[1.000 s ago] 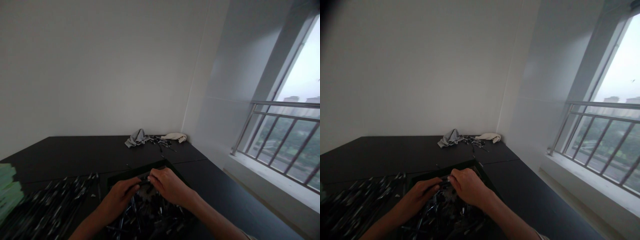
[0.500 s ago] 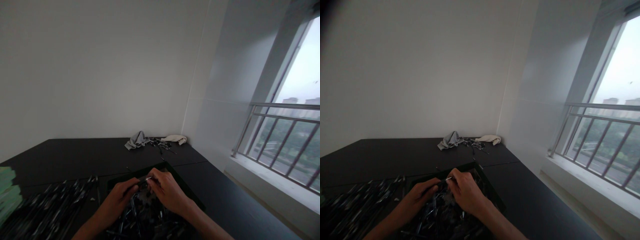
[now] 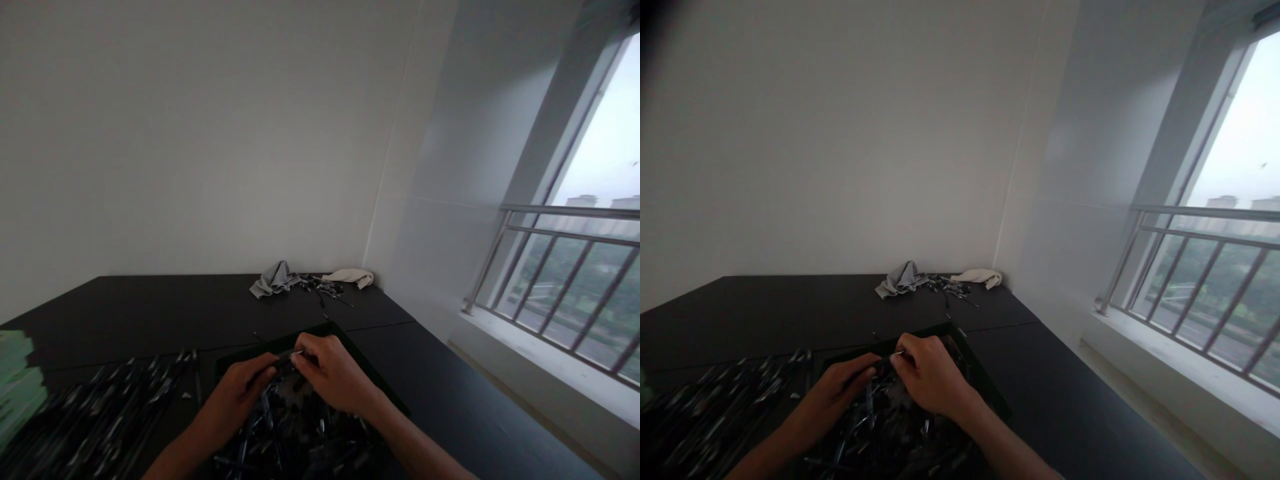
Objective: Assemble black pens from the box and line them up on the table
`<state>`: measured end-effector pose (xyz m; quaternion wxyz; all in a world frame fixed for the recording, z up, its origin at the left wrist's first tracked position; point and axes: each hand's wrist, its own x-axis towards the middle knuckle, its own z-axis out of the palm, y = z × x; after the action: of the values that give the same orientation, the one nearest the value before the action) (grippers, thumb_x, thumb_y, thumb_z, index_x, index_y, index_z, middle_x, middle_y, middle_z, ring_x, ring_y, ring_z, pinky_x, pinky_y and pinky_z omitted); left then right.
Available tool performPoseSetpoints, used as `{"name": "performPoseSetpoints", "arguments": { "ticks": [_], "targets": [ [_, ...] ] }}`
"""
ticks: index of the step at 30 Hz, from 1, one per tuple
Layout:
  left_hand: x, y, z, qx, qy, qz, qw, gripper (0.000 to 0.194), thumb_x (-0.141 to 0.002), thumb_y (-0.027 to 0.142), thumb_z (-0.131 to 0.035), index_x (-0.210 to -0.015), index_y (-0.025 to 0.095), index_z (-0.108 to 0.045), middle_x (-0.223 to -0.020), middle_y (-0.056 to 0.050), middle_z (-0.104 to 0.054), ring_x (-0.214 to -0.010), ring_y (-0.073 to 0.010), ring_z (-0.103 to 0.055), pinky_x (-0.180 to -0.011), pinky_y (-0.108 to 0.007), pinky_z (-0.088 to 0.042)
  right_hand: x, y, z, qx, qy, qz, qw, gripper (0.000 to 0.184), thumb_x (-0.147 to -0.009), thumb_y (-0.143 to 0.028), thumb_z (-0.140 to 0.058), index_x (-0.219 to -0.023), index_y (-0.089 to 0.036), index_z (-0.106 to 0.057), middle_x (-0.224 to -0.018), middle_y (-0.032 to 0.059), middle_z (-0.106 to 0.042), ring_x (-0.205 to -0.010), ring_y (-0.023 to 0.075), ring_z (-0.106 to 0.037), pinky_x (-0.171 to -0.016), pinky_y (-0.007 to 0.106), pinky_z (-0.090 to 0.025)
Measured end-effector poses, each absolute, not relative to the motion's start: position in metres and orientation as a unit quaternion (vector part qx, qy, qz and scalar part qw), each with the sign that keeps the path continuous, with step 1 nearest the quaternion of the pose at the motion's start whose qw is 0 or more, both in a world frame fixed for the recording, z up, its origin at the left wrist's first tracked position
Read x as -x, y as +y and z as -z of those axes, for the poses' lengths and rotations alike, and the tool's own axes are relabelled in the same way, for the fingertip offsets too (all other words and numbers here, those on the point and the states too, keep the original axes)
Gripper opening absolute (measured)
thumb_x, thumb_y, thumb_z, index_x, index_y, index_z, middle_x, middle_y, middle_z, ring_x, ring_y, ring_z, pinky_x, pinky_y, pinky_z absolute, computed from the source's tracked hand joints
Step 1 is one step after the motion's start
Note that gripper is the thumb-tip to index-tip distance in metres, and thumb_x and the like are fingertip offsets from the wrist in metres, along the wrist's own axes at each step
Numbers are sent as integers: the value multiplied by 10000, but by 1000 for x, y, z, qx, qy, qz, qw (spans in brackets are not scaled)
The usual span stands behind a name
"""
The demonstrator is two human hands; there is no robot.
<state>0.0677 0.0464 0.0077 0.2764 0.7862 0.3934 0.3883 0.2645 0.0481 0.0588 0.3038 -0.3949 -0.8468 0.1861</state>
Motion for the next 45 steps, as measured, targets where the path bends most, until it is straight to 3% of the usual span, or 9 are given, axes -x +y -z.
{"name": "performPoseSetpoints", "arguments": {
  "ticks": [9, 18, 23, 30, 33, 37, 39, 41, 45],
  "targets": [
    [-66, 48, -2, -797, 403, -387, 229, 277, -911, 364, -454, -1033, 230, -663, -883, -11, -722, -839, -194, -671, -755, -231, -490, -273, 47, -61, 369, -877, -160, 262, 227, -906, -272, -442, -699, -179, -443, -588, -51, -401, -555, 78, -391, -533, 209, -233],
    [-67, 48, 5, -809, 393, -412, 147, 269, -912, 339, -443, -985, 210, -668, -945, -47, -731, -868, -187, -684, -815, -238, -503, -273, 49, -59, 385, -837, -296, 252, 321, -918, -323, -407, -634, -174, -402, -584, -53, -353, -538, 76, -343, -502, 205, -234],
    [-68, 48, 6, -811, 393, -415, 126, 263, -913, 362, -463, -988, 213, -667, -939, -45, -740, -860, -180, -696, -778, -214, -518, -271, 46, -60, 388, -857, -186, 284, 303, -916, -269, -411, -629, -175, -381, -565, -51, -363, -531, 75, -352, -522, 234, -203],
    [-65, 48, 7, -810, 397, -415, 119, 239, -901, 332, -453, -990, 237, -653, -941, -37, -723, -864, -196, -678, -805, -273, -495, -262, 52, -58, 426, -801, -347, 237, 328, -929, -310, -304, -623, -194, -323, -559, -56, -266, -485, 74, -299, -458, 187, -267],
    [-65, 48, 7, -782, 432, -429, 131, 249, -903, 374, -442, -1000, 231, -620, -952, -51, -709, -868, -212, -668, -787, -297, -485, -265, 57, -61, 406, -816, -363, 193, 371, -966, -336, -183, -732, -181, -427, -546, -50, -371, -475, 83, -391, -473, 183, -346],
    [-65, 49, 4, -738, 476, -446, 172, 226, -931, 402, -376, -885, 247, -534, -652, 35, -599, -581, -160, -600, -584, -260, -440, -279, 72, -55, 389, -874, -279, 82, 206, -893, -232, -418, -793, -161, -583, -720, 21, -631, -701, 142, -592, -643, 223, -423],
    [-65, 51, 3, -725, 478, -452, 203, 234, -940, 418, -346, -848, 252, -483, -606, 63, -538, -517, -140, -550, -549, -249, -423, -284, 80, -43, 402, -888, -219, 35, 135, -797, -124, -500, -817, -149, -631, -837, 69, -674, -832, 191, -614, -713, 256, -425],
    [-65, 53, 3, -713, 476, -458, 236, 230, -944, 430, -328, -863, 255, -454, -628, 72, -539, -512, -130, -542, -554, -241, -433, -286, 85, -29, 412, -893, -182, 1, 215, -739, -75, -517, -888, -137, -660, -898, 108, -687, -890, 225, -620, -730, 277, -429],
    [-64, 55, 4, -694, 470, -467, 283, 224, -935, 443, -363, -854, 250, -446, -681, 66, -578, -584, -132, -585, -640, -250, -450, -286, 91, -12, 410, -901, -131, -57, 274, -731, -92, -514, -934, -138, -693, -924, 134, -702, -916, 256, -635, -731, 298, -444]
  ]
}}
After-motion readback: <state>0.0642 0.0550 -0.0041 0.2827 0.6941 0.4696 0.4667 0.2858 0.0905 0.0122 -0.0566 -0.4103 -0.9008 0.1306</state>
